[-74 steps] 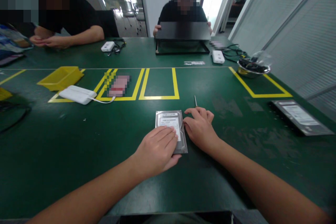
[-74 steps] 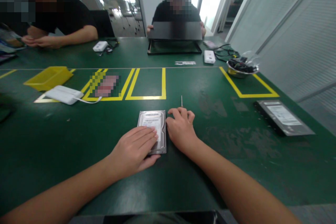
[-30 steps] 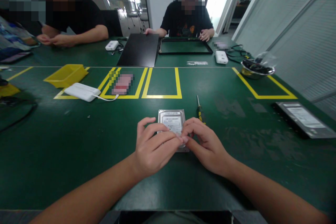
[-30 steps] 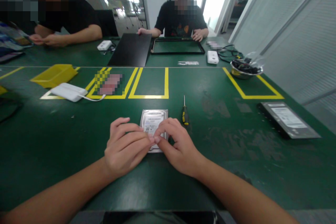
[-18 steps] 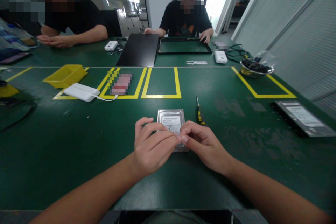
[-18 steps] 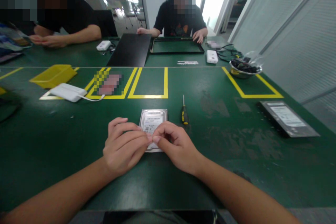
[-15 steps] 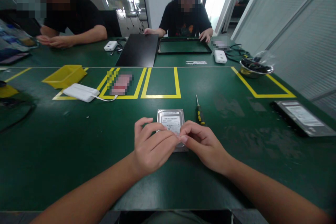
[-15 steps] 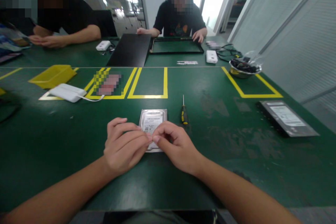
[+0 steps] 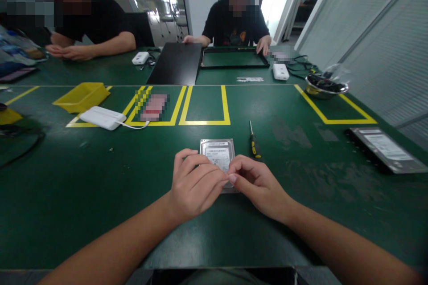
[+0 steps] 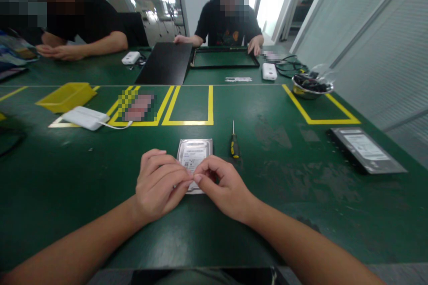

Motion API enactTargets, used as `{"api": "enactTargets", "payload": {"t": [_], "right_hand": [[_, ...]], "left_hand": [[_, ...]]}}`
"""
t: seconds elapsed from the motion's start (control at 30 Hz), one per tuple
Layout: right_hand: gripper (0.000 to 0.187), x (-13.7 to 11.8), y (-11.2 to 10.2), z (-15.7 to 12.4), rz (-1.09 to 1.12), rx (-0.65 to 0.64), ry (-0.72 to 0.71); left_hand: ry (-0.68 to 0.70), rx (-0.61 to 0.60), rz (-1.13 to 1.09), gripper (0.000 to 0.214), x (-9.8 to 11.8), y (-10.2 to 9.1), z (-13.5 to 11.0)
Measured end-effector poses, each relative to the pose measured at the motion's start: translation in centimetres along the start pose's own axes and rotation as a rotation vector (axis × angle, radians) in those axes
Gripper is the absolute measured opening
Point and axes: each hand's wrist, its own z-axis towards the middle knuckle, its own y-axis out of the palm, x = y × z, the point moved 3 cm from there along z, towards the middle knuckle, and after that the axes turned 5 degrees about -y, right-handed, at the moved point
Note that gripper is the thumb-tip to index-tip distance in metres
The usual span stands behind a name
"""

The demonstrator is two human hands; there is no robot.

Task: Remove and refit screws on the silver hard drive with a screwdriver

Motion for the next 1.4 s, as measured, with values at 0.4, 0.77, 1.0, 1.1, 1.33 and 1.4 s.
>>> {"api": "enactTargets", "payload": {"t": [0.4, 0.77, 1.0, 1.1, 1.33, 1.4], "right_hand": [[0.017, -0.3, -0.4, 0.0, -0.068, -0.014, -0.032], [0.017, 0.0, -0.5, -0.2, -0.112, -0.016, -0.035], [0.017, -0.2, -0.6, -0.3, -0.125, 0.006, -0.030], [0.016, -0.1, -0.8, -0.4, -0.124, 0.025, -0.013], [0.015, 0.0, -1.4, -0.7, -0.200, 0.059, 0.025], [0.014, -0.1, -1.4, -0.8, -0.218, 0.053, 0.011]], "left_hand": [[-0.133, -0.055, -0.223, 0.006, -0.6, 0.6, 0.3], [-0.110, -0.121, -0.216, 0.009, -0.9, 0.9, 0.3], [-0.058, -0.126, -0.143, 0.007, -0.7, 0.7, 0.5], [-0.051, -0.136, -0.124, 0.004, -0.7, 0.8, 0.6], [-0.069, -0.209, -0.130, 0.003, -1.3, 1.3, 1.1], [-0.082, -0.244, -0.136, 0.006, -1.4, 1.6, 1.2]]}}
